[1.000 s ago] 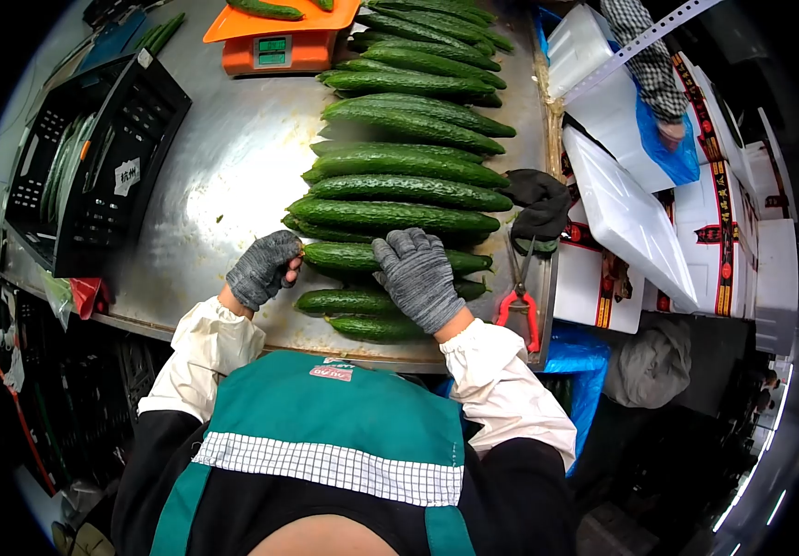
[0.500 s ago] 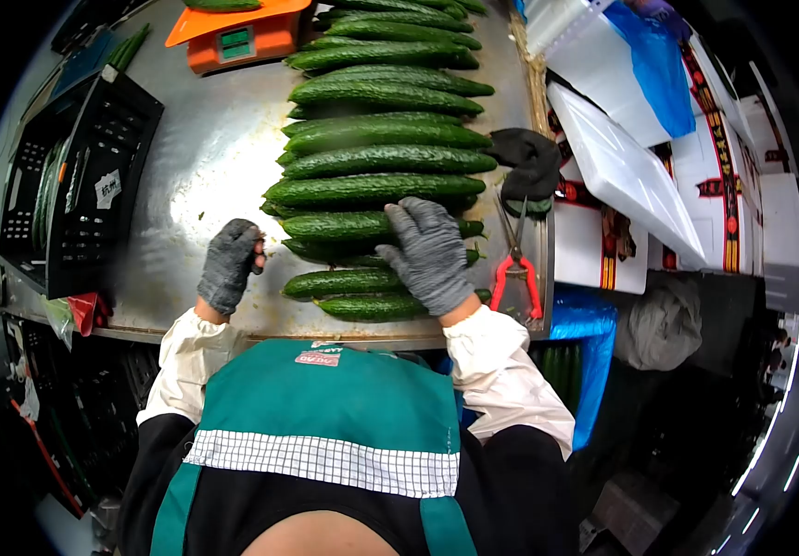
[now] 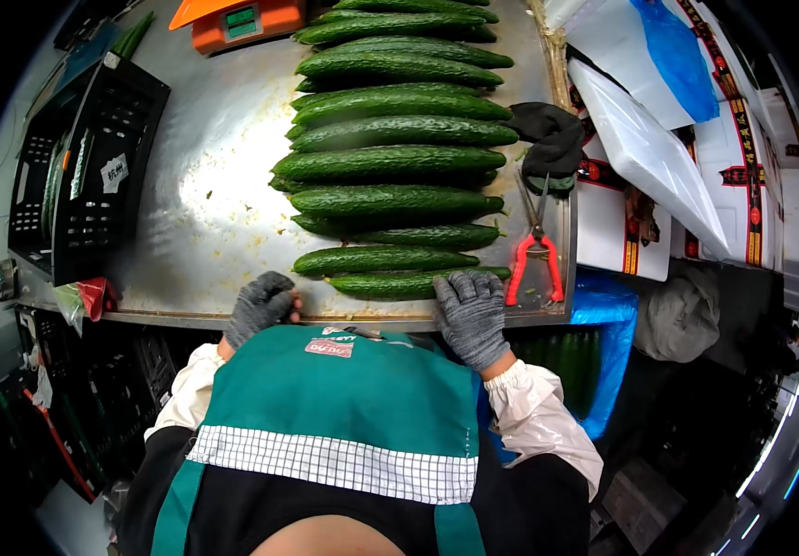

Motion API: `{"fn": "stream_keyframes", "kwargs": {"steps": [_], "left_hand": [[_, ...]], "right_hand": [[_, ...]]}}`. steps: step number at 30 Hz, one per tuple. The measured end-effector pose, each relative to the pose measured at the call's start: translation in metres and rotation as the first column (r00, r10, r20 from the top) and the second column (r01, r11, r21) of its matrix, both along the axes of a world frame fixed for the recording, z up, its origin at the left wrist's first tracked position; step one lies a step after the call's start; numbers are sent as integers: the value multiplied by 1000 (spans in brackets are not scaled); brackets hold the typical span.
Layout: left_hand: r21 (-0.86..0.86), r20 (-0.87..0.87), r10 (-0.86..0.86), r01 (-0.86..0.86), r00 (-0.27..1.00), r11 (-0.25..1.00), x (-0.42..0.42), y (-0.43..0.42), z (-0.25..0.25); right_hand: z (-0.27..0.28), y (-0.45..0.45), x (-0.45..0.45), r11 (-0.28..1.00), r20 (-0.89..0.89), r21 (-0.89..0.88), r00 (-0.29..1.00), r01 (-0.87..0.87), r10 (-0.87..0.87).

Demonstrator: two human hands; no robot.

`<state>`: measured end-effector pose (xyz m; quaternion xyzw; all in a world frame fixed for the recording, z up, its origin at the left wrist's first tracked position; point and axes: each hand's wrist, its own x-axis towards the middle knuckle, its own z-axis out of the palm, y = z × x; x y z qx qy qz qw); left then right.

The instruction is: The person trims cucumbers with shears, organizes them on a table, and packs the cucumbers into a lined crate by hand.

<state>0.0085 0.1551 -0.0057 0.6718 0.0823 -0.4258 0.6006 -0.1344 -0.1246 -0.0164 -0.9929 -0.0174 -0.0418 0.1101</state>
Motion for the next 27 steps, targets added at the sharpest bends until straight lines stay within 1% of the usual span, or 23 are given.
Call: {"fn": "stream_keyframes", "kwargs": {"steps": [1,2,3,4,5,6,8,9,10,11,12,14,16,18,20,21,23,24,26,27], "left_hand": [[10,11,-33,33,999,999,-2,-2,-4],[15,13,-28,28,1000,999,-3,-1,-11],[36,280,-125,120,952,992,-4,-1,-19],[81,522,-215,203,825,976,-3,0,-24],[185,744,-292,234,602,954,-1,1,-27],[186,743,-290,230,604,955,0,0,-26],[237,837,-342,281,427,930,3,-4,-22],[235,839,-338,276,426,932,5,-6,-20],[291,829,-401,311,391,905,7,-7,-18],[347,812,-464,345,354,872,8,-8,-17],[347,812,-462,343,356,873,9,-9,-18],[410,778,-542,398,319,821,10,-12,-20],[396,774,-547,431,318,811,9,-17,-13],[384,771,-552,460,318,801,11,-18,-13],[222,727,-520,563,448,796,14,-15,-22],[219,729,-518,565,447,796,14,-15,-20],[218,664,-548,569,509,793,14,-16,-15],[217,664,-547,569,509,793,14,-16,-13],[78,592,-481,548,647,833,15,-15,-10],[79,592,-480,546,647,834,15,-15,-10]], "right_hand": [[2,3,5,1000,14,-19,1000,7,-6],[0,4,7,1000,16,-14,1000,2,-2],[-5,5,8,999,42,-38,999,15,-14],[-9,6,8,998,67,-62,997,30,-26],[-13,5,9,996,65,-82,997,41,-36],[-17,2,10,996,65,-81,997,37,-31],[-24,-4,11,997,94,-43,993,-62,66],[-24,-5,10,997,70,-40,995,-71,74],[-22,-7,10,996,74,-43,994,-78,81],[-20,-8,9,995,68,-1,993,-99,99],[-18,-7,6,992,60,43,992,-117,114],[-7,-5,3,992,68,56,991,-117,113],[1,-4,0,982,108,119,985,-146,133],[12,-4,2,979,108,121,983,-164,151],[14,-6,1,975,124,153,982,-163,145],[13,-6,0,976,123,149,982,-161,143],[11,-7,-2,970,144,166,977,-180,156],[10,-7,-2,970,143,165,977,-180,156],[8,-5,-2,964,140,212,981,-163,135],[10,-3,0,963,141,213,980,-165,137]]}}
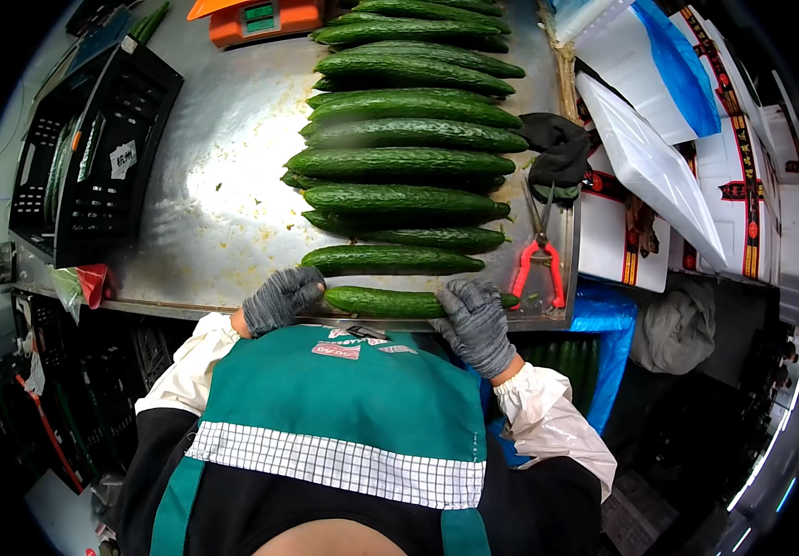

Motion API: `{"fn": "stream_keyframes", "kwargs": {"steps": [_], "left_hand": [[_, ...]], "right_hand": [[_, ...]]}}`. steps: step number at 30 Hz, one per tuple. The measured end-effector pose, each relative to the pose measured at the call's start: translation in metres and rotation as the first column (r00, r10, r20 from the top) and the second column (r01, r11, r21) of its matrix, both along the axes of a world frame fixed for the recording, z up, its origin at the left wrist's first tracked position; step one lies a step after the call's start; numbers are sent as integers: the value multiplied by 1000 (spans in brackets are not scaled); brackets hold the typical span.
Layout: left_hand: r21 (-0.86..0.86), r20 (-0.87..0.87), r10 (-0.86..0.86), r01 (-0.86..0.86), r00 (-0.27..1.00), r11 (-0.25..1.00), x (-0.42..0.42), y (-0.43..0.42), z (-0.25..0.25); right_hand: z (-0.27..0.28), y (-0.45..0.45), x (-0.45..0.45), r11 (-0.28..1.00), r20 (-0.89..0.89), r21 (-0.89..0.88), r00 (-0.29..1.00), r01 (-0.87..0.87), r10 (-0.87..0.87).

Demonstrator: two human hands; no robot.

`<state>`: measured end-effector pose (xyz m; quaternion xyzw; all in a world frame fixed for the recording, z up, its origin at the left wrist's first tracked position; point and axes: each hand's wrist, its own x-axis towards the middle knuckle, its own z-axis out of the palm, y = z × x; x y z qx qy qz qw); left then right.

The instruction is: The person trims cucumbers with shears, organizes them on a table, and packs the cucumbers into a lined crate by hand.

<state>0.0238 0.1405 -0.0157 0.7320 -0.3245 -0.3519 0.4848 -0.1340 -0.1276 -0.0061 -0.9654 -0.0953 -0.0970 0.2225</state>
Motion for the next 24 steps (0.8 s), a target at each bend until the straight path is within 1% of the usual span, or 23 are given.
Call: {"fn": "stream_keyframes", "kwargs": {"steps": [2,3,5,6,7,8,9,10,12,13,14,15,16,17,19,20,21,22,23,24], "left_hand": [[67,-165,157,-147,974,987,2,2,0],[71,-162,162,-152,973,986,3,2,0],[107,33,237,-239,971,965,5,-1,0],[65,167,261,-274,951,959,4,-2,-1],[67,168,263,-277,950,959,5,-1,-1],[66,340,253,-291,906,954,4,-1,-1],[64,500,234,-305,834,950,4,0,-2],[66,499,235,-307,834,949,5,1,-1],[90,593,174,-279,786,956,7,4,1],[90,593,176,-281,786,955,9,8,-2],[-19,407,263,-279,875,960,11,13,-8],[83,-103,347,-340,932,937,16,13,6],[258,-509,512,-444,692,858,21,14,20],[258,-509,513,-445,691,857,20,15,20],[271,-354,610,-546,709,793,20,20,19],[214,-223,539,-499,812,840,17,31,-2],[215,-226,540,-499,810,839,8,32,-15],[128,206,329,-359,922,925,-1,32,-23],[121,607,70,-179,792,976,-7,32,-27],[321,490,-207,46,847,946,-9,27,-14]], "right_hand": [[7,6,7,993,-89,106,995,59,-49],[8,9,9,992,-88,111,995,54,-44],[10,15,14,973,-204,178,973,147,-110],[12,16,17,973,-202,181,974,143,-105],[14,18,20,968,-229,205,968,147,-99],[16,19,21,962,-257,228,962,152,-92],[19,19,24,961,-258,230,962,150,-89],[22,18,26,967,-257,215,963,136,-79],[25,17,32,972,-257,201,964,120,-66],[27,16,35,986,-202,143,978,82,-52],[27,14,38,996,-148,81,988,47,-34],[26,11,42,996,-148,80,989,45,-33],[24,8,47,999,-84,32,996,35,-32],[21,5,51,999,-21,-17,999,28,-28],[13,5,60,999,-11,-14,999,49,-49],[11,8,66,998,11,-48,999,45,-44],[9,11,72,996,32,-81,999,41,-38],[2,13,77,993,65,-111,998,31,-24],[-5,14,81,994,62,-108,998,29,-22],[-11,15,84,992,97,-126,995,10,2]]}}
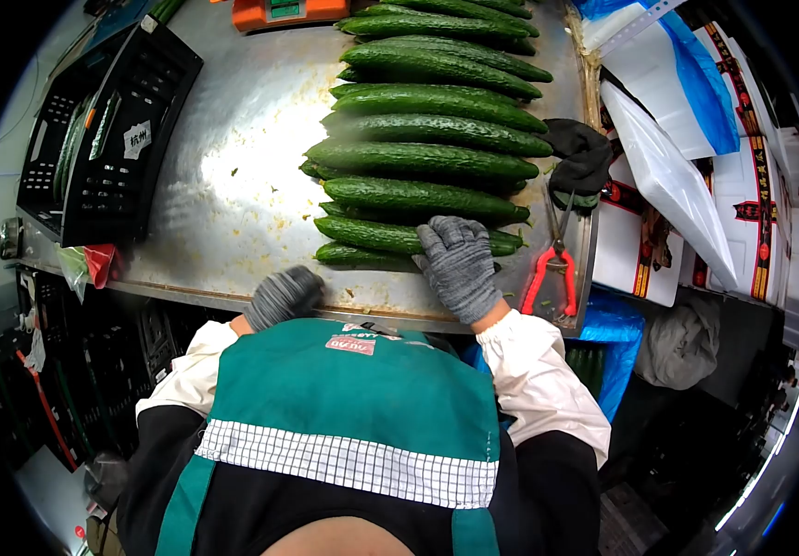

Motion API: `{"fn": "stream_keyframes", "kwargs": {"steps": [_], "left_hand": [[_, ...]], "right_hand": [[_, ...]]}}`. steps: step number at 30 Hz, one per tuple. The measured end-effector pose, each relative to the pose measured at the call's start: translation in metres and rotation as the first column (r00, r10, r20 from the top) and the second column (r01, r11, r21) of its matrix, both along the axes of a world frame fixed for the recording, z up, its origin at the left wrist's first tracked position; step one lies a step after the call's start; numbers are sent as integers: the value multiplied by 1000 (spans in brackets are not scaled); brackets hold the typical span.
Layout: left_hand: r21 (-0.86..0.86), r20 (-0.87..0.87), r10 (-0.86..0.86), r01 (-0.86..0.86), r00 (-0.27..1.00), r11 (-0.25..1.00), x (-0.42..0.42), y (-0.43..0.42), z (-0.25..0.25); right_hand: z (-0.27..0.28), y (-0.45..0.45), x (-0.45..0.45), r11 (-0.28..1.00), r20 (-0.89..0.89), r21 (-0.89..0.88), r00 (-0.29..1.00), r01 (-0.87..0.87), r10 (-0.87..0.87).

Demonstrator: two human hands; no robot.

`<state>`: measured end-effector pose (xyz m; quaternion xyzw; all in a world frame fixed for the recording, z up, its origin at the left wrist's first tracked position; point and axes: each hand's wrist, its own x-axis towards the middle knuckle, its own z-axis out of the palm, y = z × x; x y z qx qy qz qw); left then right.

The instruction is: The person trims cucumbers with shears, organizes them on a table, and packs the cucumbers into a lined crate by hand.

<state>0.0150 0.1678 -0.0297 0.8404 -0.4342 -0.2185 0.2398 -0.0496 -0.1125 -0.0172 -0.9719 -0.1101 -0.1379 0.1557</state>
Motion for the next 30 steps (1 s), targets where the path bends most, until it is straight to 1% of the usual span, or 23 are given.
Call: {"fn": "stream_keyframes", "kwargs": {"steps": [1,3,4,6,7,9,10,11,13,15,16,17,18,19,20,21,22,23,25,27,28,29,30], "left_hand": [[-63,76,-48,52,996,997,-6,-1,2],[-29,118,-183,187,976,982,-9,-7,-5],[-29,116,-183,188,976,982,-8,-11,-8],[49,163,-298,294,940,955,-5,-20,-14],[48,163,-299,295,940,954,-3,-25,-14],[172,61,-431,416,900,893,1,-36,-14],[158,12,-462,454,887,877,3,-40,-12],[161,15,-461,453,887,877,2,-45,-10],[241,1,-472,458,882,856,1,-51,-8],[230,22,-441,425,897,876,-2,-49,-10],[145,19,-368,362,929,921,-3,-46,-7],[58,8,-299,298,954,953,-4,-46,-4],[-35,15,-218,219,976,975,-4,-50,20],[-42,16,-250,250,968,967,-3,-54,31],[-213,114,-178,199,977,957,-1,-61,38],[-390,188,-96,164,977,906,2,-71,44],[-409,271,-132,238,953,881,3,-83,50],[-423,353,-157,308,922,852,5,-95,55],[-393,519,-262,499,814,772,4,-118,63],[-354,581,-310,577,752,736,-5,-139,77],[-285,569,-351,578,744,764,-8,-145,76],[-242,631,-345,599,695,763,-10,-150,72],[-229,698,-320,623,640,748,-13,-156,75]], "right_hand": [[-6,1,2,1000,35,-19,999,-21,22],[-10,4,2,1000,35,-15,999,3,-3],[-8,4,1,1000,25,-24,1000,17,-16],[-1,4,-1,999,15,-34,999,31,-30],[5,4,-5,998,38,-8,998,54,-54],[11,2,-15,997,63,16,995,79,-80],[12,-2,-23,993,62,46,992,109,-112],[14,-4,-31,987,60,77,988,138,-143],[16,-6,-48,982,80,119,985,145,-155],[13,-6,-65,964,33,195,981,179,-189],[9,-4,-73,951,45,262,982,164,-182],[7,-1,-79,950,49,263,981,167,-186],[6,5,-86,868,-105,436,971,237,-213],[7,12,-91,747,-258,576,941,333,-220],[13,19,-89,413,-499,759,857,504,-128],[22,27,-81,13,-643,766,765,643,49],[28,31,-74,-320,-571,730,797,603,198],[31,35,-65,-612,-432,592,848,524,309],[34,46,-51,-821,-189,403,914,405,358],[20,48,-50,-905,-89,246,937,348,337],[10,46,-51,-934,-24,210,956,290,291],[2,42,-54,-960,41,177,973,219,229],[-2,39,-57,-974,13,110,979,199,201]]}}
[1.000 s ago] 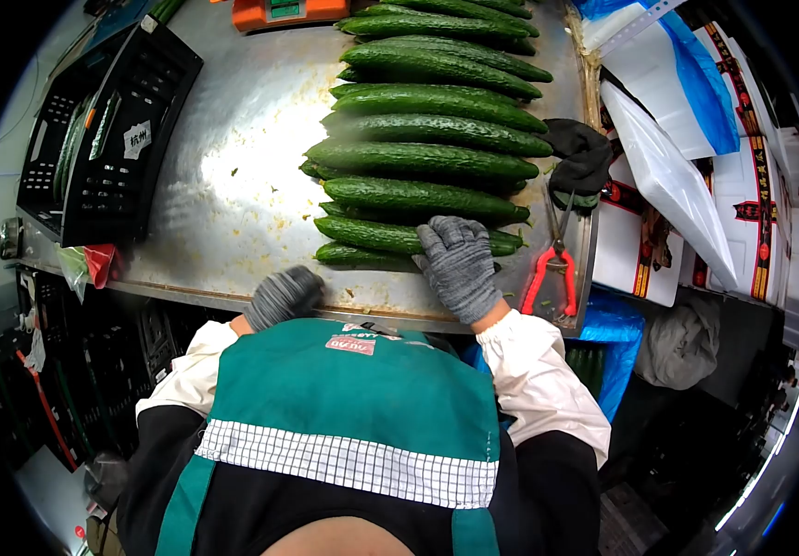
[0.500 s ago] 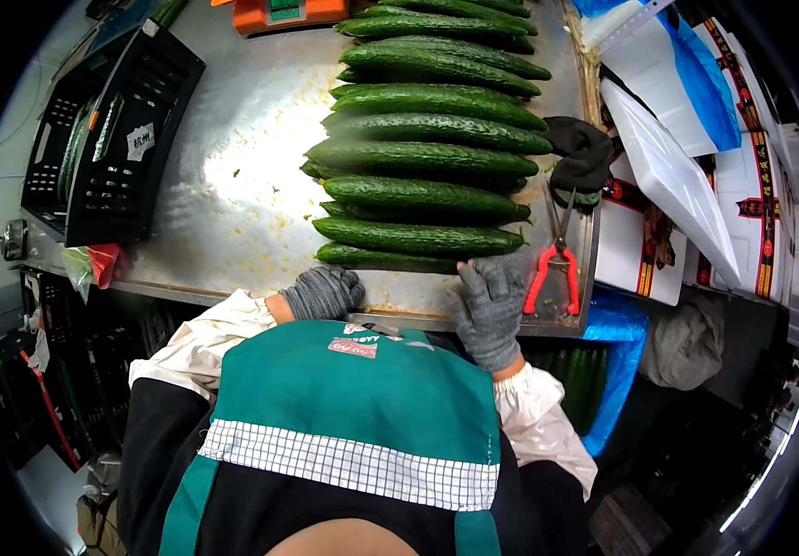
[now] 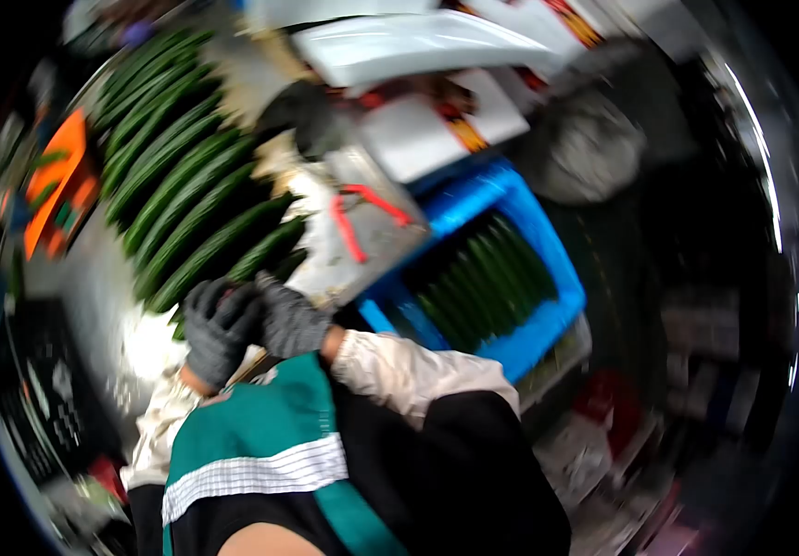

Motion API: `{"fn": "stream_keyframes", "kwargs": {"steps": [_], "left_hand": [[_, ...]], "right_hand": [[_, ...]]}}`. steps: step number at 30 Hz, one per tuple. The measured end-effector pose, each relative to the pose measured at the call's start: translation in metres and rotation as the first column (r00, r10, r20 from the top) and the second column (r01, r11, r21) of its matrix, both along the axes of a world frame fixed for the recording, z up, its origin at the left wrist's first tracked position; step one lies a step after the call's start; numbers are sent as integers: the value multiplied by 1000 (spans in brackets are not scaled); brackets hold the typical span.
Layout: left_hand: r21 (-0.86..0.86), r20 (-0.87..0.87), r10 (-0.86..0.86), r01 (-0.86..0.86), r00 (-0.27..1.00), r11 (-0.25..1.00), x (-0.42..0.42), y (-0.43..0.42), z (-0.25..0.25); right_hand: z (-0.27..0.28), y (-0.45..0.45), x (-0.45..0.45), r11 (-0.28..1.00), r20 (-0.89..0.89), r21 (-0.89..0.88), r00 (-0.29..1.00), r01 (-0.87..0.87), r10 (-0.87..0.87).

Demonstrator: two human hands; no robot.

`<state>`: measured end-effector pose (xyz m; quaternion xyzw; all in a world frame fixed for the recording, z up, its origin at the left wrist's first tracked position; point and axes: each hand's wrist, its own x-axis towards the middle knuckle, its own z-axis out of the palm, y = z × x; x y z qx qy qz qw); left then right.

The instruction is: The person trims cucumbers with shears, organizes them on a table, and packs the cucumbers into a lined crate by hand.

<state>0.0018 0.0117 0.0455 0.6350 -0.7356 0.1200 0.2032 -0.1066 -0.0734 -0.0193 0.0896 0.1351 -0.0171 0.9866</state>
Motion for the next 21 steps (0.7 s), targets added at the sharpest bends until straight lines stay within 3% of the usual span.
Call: {"fn": "stream_keyframes", "kwargs": {"steps": [1,2,3,6,9,10,11,13,14,15,16,18,19,20,21], "left_hand": [[49,50,-8,5,999,999,-3,-2,-6],[131,61,-60,51,996,990,-6,-5,-6],[213,82,-96,77,992,974,-10,-9,-3],[350,142,-150,92,979,932,-21,-20,-2],[232,167,-246,204,955,951,-33,-37,-6],[132,217,-291,267,932,955,-37,-47,-9],[92,233,-332,319,914,943,-44,-56,-2],[166,223,-435,406,872,899,-50,-67,-1],[156,172,-496,474,851,867,-56,-73,8],[77,168,-542,537,823,840,-60,-79,14],[96,120,-552,544,825,834,-64,-79,25],[64,-4,-529,529,848,846,-55,-83,27],[14,-23,-492,492,871,871,-51,-85,28],[-21,-32,-435,434,900,900,-45,-86,25],[-49,-46,-377,375,925,926,-40,-86,22]], "right_hand": [[-6,0,-1,997,-38,69,999,24,-22],[-54,2,5,986,391,168,919,-15,-53],[-99,0,6,973,752,204,654,-106,-86],[-112,-9,-15,981,631,157,753,114,-189],[-119,-5,-28,944,417,79,849,321,-324],[-12,-20,-40,891,-346,26,840,454,-418],[-2,-28,-61,885,-245,40,864,463,-441],[16,-45,-89,752,-319,-125,691,647,-648],[29,-59,-119,707,-270,47,690,706,-671],[35,-73,-156,741,106,194,738,642,-667],[67,-80,-190,635,38,271,651,723,-758],[62,-102,-294,514,199,182,481,838,-854],[75,-105,-355,347,146,-178,373,921,-916],[65,-116,-433,188,293,-454,345,871,-892],[67,-117,-493,-85,385,-701,276,708,-881]]}}
